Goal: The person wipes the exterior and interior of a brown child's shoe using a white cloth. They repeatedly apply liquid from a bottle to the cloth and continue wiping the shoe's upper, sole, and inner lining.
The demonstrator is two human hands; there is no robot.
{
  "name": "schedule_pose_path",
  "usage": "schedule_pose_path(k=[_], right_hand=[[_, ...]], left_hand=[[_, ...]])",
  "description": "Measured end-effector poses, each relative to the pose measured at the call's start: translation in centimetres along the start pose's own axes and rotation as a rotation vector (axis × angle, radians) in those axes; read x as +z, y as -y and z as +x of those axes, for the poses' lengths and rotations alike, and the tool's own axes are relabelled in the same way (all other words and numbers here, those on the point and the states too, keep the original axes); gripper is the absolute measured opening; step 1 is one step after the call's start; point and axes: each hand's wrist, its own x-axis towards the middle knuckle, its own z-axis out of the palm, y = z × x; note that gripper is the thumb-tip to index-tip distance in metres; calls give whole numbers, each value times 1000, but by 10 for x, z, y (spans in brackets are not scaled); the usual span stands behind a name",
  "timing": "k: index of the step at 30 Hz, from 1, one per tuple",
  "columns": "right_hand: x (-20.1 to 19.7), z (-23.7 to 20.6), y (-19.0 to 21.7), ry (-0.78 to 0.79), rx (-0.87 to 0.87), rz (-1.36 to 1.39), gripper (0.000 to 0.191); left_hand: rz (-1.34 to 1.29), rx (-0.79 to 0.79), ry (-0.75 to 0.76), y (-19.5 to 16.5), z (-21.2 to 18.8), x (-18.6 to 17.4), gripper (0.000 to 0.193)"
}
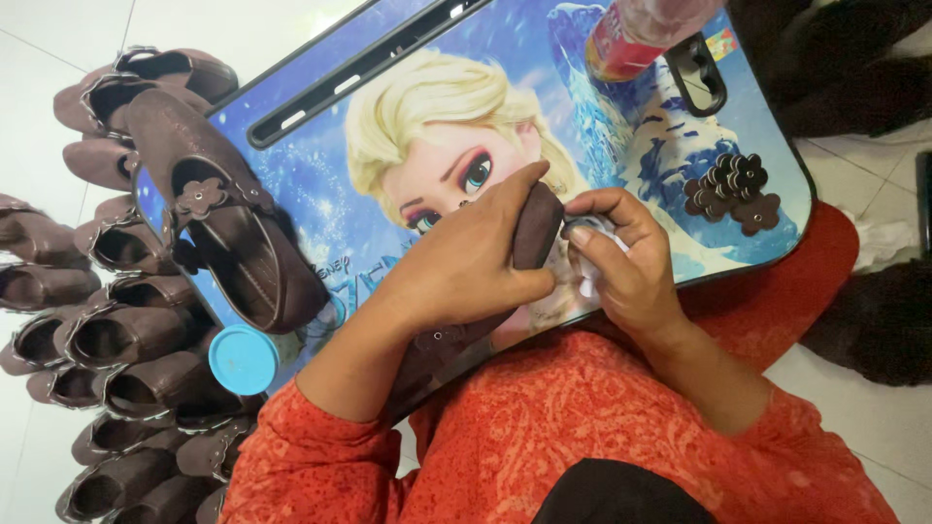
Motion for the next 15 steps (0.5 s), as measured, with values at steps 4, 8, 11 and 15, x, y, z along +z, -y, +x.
schedule_pose_path(k=[4,8,11,15], right_hand=[[7,7,6,4,-129,-136,24],[12,13,2,-29,10,-147,22],[13,14,-4,-27,53,-84,20],[15,16,-7,-6,83,-15,17]], left_hand=[[-16,15,61,6,4,3,98],[81,91,16,13,8,1,93],[54,14,68,15,4,-2,93],[62,8,77,12,1,-5,94]])
